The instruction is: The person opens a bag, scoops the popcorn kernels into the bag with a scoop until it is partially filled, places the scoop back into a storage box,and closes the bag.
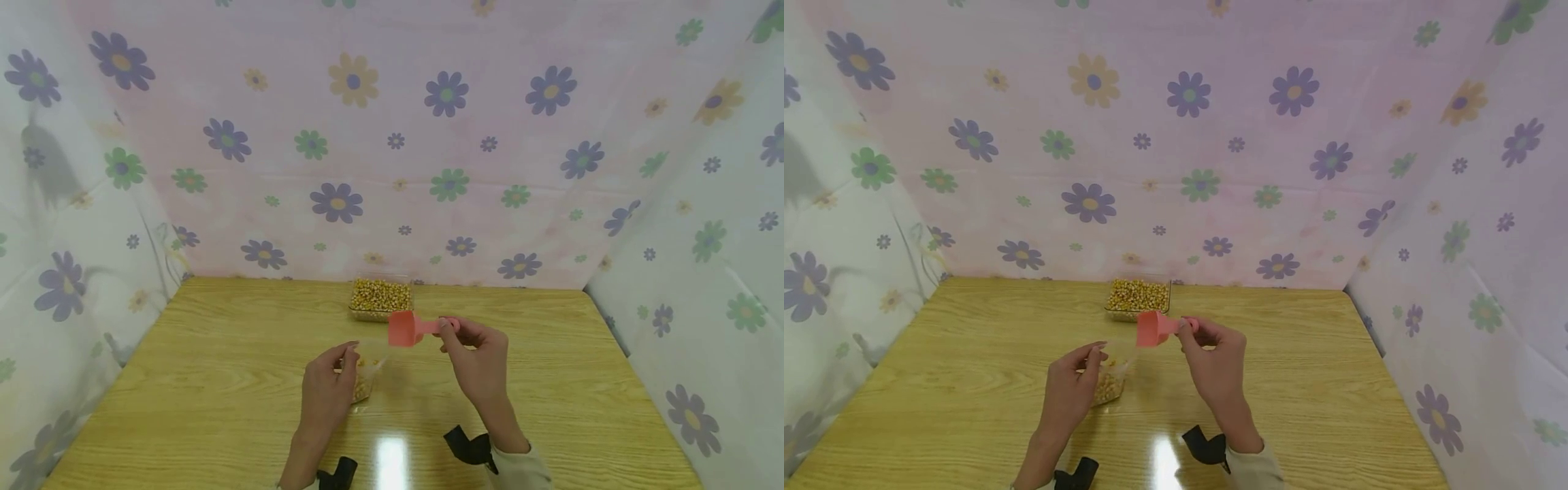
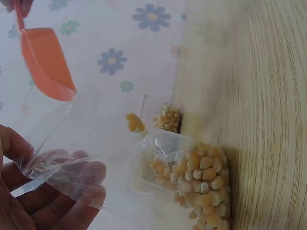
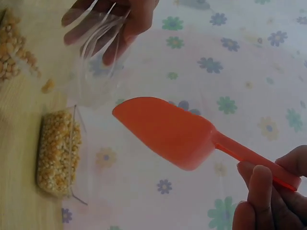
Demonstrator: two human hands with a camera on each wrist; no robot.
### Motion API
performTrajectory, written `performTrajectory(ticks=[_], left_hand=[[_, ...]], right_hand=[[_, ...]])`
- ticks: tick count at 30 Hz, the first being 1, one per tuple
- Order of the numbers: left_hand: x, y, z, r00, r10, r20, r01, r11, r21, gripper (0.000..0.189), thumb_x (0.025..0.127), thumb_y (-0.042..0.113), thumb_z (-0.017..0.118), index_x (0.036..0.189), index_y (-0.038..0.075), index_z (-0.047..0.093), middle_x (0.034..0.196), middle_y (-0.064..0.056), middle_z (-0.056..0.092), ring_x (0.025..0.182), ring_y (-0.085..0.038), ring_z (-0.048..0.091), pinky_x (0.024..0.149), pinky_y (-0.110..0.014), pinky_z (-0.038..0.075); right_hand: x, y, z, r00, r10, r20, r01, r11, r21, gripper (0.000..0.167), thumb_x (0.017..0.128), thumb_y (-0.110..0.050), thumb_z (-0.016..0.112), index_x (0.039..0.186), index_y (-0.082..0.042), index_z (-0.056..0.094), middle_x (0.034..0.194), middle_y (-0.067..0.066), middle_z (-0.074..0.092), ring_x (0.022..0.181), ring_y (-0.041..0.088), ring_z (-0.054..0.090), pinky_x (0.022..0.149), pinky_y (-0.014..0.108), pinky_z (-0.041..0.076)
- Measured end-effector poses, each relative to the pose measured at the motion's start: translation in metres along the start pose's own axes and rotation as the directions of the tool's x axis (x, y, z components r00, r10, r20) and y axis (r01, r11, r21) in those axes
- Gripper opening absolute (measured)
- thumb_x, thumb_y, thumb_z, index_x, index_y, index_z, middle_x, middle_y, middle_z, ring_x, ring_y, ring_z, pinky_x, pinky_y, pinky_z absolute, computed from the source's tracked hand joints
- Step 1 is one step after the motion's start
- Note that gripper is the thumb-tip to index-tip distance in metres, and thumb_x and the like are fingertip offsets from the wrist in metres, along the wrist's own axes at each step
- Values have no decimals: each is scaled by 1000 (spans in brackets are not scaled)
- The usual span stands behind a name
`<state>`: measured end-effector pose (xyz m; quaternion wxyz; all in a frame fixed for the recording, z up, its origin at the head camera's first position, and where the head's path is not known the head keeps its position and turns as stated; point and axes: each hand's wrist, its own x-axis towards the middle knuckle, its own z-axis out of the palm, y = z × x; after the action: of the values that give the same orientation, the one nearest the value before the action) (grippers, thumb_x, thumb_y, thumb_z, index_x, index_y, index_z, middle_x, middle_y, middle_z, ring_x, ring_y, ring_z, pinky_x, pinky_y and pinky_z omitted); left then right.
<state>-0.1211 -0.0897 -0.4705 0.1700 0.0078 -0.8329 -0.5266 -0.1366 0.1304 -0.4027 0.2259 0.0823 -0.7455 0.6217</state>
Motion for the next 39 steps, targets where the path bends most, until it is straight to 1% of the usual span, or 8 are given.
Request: performTrajectory(ticks=[8,15,23,28,30,33,36,39], left_hand=[[2,-1,1,1000,-2,-2,2,1000,25,28,106,16,54,116,1,76,95,-16,77,67,-14,68,41,-25,38],[6,-2,0,1000,-16,9,16,1000,5,30,107,18,52,115,2,76,94,-13,77,55,-5,56,38,-24,36],[12,-5,-2,1000,-19,17,19,1000,-7,29,107,16,53,114,1,76,92,-12,77,56,-6,55,39,-25,39],[16,-5,-3,998,-45,32,46,999,-10,28,106,15,53,114,2,77,93,-13,77,56,-9,54,40,-25,38],[17,-6,-3,998,-51,30,51,999,-10,27,106,15,54,113,3,77,93,-13,77,54,-9,53,40,-25,38],[20,-7,-4,998,-50,27,50,999,-11,27,106,15,54,113,3,77,93,-13,77,56,-9,54,41,-25,39],[23,-7,-4,999,-41,23,42,999,-18,28,106,16,54,113,1,77,93,-13,77,60,-13,60,43,-25,40],[25,-7,-4,999,-35,26,36,999,-30,29,107,17,53,113,0,76,93,-14,77,63,-19,63,42,-25,40]], right_hand=[[23,36,4,997,61,-55,-60,998,20,18,97,-5,68,88,8,76,83,25,75,57,8,65,52,20,50],[38,43,11,996,62,-64,-58,996,69,19,98,1,63,96,17,73,86,34,72,56,3,63,47,18,45],[48,70,24,996,62,-57,-56,993,102,19,97,3,64,97,20,72,88,38,70,57,3,64,54,17,51],[52,77,32,999,23,-29,-21,997,71,19,96,4,64,90,21,70,87,37,70,60,-1,64,57,18,54],[54,78,35,1000,16,-18,-15,999,39,19,96,4,65,87,20,70,85,35,71,59,-1,63,57,23,56],[57,76,39,999,36,-12,-36,999,-4,18,96,3,65,86,16,72,84,32,72,58,6,64,58,35,59],[62,77,44,998,68,0,-68,997,-26,18,97,2,65,87,14,72,85,31,73,59,27,68,60,44,59],[68,83,48,995,100,11,-100,995,-16,18,97,2,65,90,17,72,88,33,72,66,48,66,59,38,59]])
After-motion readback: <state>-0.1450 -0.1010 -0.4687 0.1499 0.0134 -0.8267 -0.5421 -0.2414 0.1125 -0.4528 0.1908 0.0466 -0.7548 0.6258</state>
